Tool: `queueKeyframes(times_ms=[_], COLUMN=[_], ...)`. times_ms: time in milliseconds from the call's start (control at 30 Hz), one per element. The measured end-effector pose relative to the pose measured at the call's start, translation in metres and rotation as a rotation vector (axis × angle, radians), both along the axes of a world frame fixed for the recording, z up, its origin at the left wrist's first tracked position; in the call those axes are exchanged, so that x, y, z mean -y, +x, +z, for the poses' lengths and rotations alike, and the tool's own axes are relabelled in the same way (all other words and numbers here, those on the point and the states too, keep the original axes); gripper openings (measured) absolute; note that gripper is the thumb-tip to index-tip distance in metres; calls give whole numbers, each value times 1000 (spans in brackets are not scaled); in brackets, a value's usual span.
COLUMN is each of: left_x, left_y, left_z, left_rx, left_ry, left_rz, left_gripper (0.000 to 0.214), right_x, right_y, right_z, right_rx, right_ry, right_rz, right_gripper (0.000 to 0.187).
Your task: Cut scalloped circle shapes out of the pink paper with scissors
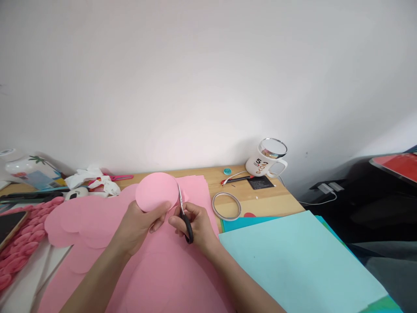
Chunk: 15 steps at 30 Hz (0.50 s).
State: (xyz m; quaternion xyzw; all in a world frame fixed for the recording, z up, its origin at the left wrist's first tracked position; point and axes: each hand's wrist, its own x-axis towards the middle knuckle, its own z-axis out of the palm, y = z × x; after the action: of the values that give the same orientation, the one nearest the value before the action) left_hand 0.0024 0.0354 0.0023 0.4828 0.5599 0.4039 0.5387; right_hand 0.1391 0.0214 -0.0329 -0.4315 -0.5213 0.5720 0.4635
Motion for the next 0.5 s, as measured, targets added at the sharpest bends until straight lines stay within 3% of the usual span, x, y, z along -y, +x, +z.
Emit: queueKeyframes(times_ms=[300, 500], left_x=[1, 2], left_y=[1, 1], left_z=[0, -1], left_rx=[68, -21], left_ry=[18, 27], left_rz=[-12, -6], left_gripper=[32, 33], right_x=[0, -1], right_y=[-1, 0], right_z=[-1, -5], right_rx=[-4, -28], right_ry=[-11, -1], right_rz=[4, 10], right_gripper=[31, 29])
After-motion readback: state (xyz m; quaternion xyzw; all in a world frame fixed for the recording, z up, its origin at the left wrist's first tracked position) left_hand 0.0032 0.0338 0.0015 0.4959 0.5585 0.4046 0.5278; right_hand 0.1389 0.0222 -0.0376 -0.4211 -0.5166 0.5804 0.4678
